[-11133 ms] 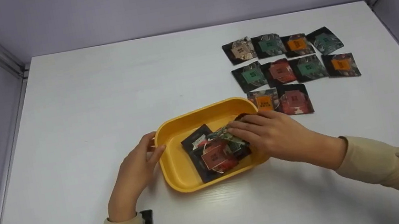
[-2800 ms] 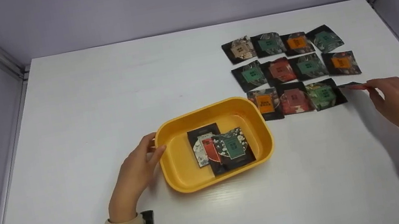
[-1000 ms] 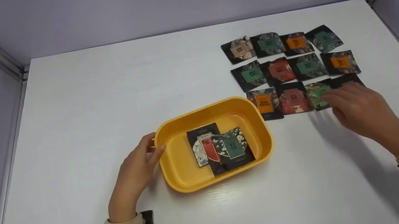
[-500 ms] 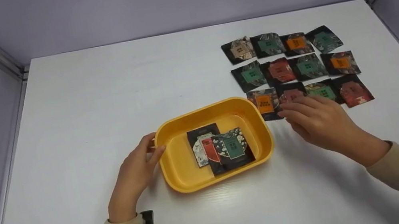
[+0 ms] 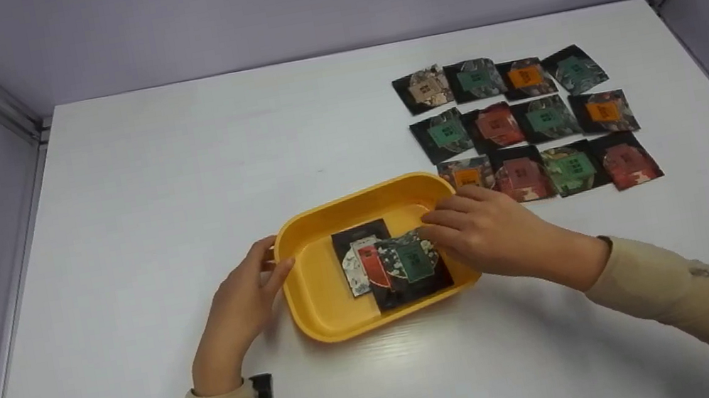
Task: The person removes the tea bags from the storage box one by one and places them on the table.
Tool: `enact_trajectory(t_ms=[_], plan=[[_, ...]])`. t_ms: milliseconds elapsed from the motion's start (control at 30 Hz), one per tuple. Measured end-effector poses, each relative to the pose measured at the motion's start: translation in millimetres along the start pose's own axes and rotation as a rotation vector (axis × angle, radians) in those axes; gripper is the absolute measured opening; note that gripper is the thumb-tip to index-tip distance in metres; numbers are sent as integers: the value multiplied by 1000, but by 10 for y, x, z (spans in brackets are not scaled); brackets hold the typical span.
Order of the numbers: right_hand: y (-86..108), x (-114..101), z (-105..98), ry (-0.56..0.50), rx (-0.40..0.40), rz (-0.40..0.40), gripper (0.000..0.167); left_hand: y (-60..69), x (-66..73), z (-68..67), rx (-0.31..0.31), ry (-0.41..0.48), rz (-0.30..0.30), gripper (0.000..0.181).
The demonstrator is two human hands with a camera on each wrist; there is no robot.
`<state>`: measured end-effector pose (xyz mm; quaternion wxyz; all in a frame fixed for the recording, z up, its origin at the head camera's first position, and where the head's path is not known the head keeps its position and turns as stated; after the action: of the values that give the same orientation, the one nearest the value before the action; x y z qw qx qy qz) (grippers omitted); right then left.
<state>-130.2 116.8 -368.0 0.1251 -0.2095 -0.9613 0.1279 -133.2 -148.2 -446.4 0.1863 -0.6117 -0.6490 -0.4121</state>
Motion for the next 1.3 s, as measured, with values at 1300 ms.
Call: enact_trajectory(t_ms=[1300], plan=[[-255, -117, 628, -225, -625, 70, 55, -2, -8, -2, -7, -9, -28, 53]])
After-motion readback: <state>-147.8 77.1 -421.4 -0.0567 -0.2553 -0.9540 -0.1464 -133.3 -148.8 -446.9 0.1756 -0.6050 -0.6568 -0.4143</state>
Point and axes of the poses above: each hand's wrist, its own y-axis away from the middle knuckle, its own z-axis out of the palm, x = y × z, the point moved 8 cm from there along -y, towards the middle knuckle, and after that the axes turned 5 degrees about y, right-handed, at the moved point
